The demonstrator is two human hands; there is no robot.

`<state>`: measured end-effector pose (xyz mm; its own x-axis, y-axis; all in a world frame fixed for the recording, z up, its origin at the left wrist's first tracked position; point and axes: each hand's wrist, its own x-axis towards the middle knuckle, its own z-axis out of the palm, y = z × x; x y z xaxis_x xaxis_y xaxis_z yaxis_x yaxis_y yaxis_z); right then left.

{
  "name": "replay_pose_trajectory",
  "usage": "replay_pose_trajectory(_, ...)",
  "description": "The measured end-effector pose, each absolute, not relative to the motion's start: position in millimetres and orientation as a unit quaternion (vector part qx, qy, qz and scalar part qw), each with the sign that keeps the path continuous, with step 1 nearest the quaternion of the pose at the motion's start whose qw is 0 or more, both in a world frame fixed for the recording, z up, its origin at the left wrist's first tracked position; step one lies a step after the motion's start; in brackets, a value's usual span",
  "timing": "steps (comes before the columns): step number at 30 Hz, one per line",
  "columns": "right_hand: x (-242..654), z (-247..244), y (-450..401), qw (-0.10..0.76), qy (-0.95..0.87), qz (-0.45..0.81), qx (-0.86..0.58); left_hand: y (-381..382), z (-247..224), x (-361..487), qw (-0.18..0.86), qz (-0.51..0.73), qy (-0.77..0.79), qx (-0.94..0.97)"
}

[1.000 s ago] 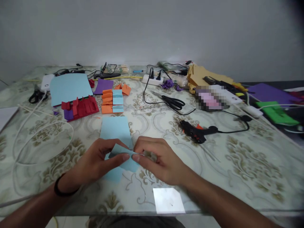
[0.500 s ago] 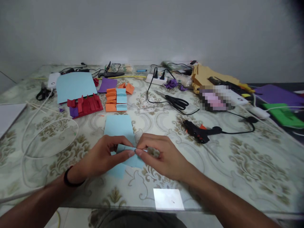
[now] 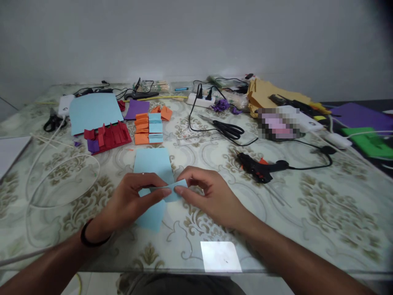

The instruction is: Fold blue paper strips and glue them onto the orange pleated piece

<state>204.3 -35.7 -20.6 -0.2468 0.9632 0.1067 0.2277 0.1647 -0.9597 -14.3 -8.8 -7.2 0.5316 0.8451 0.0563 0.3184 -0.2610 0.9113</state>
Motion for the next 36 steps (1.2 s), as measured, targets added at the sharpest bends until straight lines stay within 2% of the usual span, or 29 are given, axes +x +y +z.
replay_pose_trajectory(4,202.1,-21.5,-35.9,0.407,-0.637,0.485,-0.440,-9.0,-9.7,-13.2,0.467,0.227,0.387,0.762)
replay_pose_trajectory(8,203.5,-21.9,-35.8,0.406,-0.594,0.512,-0.468,-8.9,-10.6,-14.0,0.465,0.296,0.406,0.729)
replay_pose_trajectory(11,205.7,-22.2,-35.7,0.405,-0.594,0.514,-0.468,-9.4,-11.2,-14.4,0.462,0.288,0.415,0.729)
replay_pose_trajectory(17,204.6,-20.7,-37.6,0.391,-0.632,0.484,-0.461,-12.0,-14.6,-14.5,0.372,0.248,0.420,0.790)
replay_pose_trajectory(25,202.8,-17.6,-39.7,0.378,-0.665,0.448,-0.463,-17.5,-12.3,-11.7,0.333,0.235,0.377,0.832)
replay_pose_trajectory(32,200.2,-18.6,-40.3,0.406,-0.629,0.498,-0.438,-23.2,-14.7,-9.1,0.307,0.334,0.380,0.806)
replay_pose_trajectory(36,212.0,-17.5,-30.3,0.451,-0.582,0.523,-0.430,-18.7,-9.8,-17.1,0.364,0.378,0.425,0.737)
